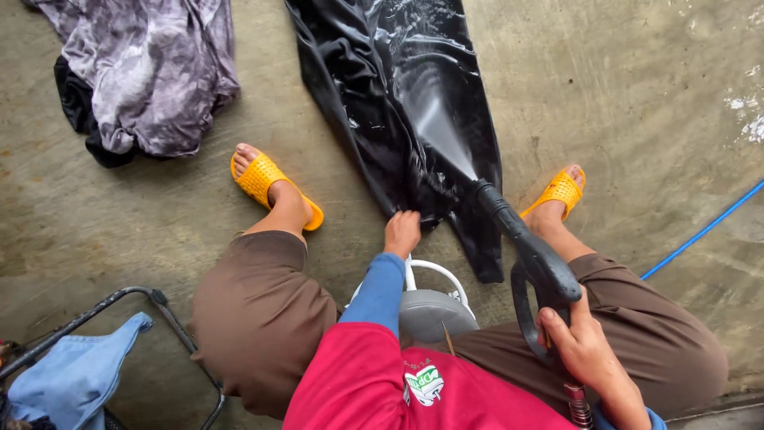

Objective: Using a high-pressure water sprayer to clean dirt off a pair of pants and a shirt on a concrete floor.

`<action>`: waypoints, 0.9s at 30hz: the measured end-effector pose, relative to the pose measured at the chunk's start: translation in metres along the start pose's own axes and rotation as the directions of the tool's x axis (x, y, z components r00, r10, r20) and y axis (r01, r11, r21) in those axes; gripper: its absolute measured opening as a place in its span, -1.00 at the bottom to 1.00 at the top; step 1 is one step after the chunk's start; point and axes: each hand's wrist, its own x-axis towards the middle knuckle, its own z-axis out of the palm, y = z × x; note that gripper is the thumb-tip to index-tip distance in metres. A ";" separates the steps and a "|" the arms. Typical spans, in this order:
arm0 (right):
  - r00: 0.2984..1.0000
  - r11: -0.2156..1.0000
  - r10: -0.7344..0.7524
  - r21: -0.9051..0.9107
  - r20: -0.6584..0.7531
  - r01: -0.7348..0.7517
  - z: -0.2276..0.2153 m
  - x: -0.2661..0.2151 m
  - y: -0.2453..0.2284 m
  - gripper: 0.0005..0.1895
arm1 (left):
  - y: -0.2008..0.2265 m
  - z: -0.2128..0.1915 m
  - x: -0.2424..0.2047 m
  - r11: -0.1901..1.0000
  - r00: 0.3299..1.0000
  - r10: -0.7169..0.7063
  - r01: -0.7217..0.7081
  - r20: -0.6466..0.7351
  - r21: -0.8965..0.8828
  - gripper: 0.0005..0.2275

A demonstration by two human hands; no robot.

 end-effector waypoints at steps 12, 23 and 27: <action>0.977 0.979 -0.201 -0.001 0.072 0.202 0.023 -0.009 -0.007 -0.59 | 0.021 -0.042 -0.004 0.866 0.835 -0.493 0.444 0.247 0.229 -0.29; 0.994 0.999 -0.047 -0.025 -0.094 0.045 -0.004 -0.041 0.038 -0.72 | 0.059 0.002 0.021 0.958 0.949 -0.277 0.285 0.148 -0.035 -0.57; 0.991 0.991 0.099 -0.079 -0.094 -0.107 -0.012 -0.045 0.043 -0.72 | 0.048 0.034 -0.012 0.991 0.939 -0.131 0.115 0.317 0.068 -0.76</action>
